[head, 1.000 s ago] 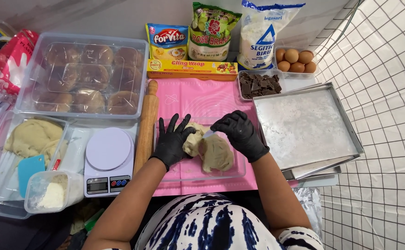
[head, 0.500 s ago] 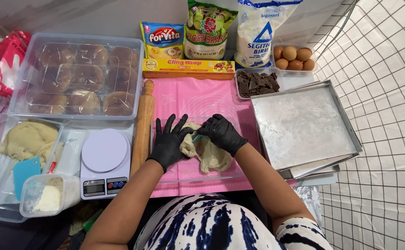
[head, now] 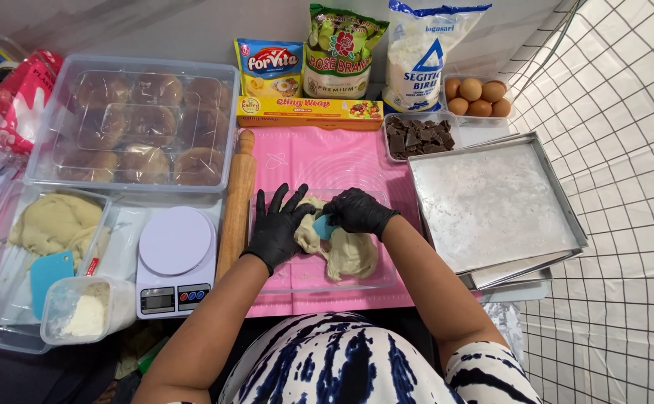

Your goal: Shaping and portioning bread dough on a silicone mat using hands and a plastic scraper.

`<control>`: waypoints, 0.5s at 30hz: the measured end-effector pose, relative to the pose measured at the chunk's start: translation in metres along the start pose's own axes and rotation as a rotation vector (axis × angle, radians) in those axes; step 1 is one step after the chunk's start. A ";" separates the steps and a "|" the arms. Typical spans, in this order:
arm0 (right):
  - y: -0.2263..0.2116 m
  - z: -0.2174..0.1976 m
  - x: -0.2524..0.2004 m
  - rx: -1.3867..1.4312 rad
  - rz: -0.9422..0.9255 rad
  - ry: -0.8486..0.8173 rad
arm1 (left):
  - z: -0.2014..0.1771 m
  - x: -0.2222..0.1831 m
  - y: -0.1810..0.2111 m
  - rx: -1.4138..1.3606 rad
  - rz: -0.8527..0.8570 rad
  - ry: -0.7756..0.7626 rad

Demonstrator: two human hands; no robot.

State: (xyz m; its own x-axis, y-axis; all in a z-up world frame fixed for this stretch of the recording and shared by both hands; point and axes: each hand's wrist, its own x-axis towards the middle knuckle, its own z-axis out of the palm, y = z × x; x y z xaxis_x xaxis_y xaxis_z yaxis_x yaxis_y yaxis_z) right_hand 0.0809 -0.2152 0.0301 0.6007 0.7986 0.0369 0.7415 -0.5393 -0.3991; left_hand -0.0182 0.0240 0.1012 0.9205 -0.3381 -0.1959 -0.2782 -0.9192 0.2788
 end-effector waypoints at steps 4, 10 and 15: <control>0.000 -0.003 -0.021 0.097 -0.055 0.057 | 0.005 0.003 -0.004 0.015 0.001 0.002; -0.031 -0.018 -0.066 0.199 -0.203 0.227 | 0.005 0.004 -0.002 0.007 -0.008 -0.002; -0.066 -0.039 -0.097 0.072 -0.245 0.218 | 0.000 0.000 0.000 -0.006 -0.007 0.002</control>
State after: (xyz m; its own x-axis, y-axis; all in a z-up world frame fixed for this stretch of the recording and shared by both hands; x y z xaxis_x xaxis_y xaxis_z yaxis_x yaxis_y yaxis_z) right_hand -0.0150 -0.2676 0.0883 0.4626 0.8221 0.3319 0.8534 -0.3116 -0.4178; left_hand -0.0182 0.0239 0.1008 0.9230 -0.3310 -0.1962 -0.2700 -0.9204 0.2827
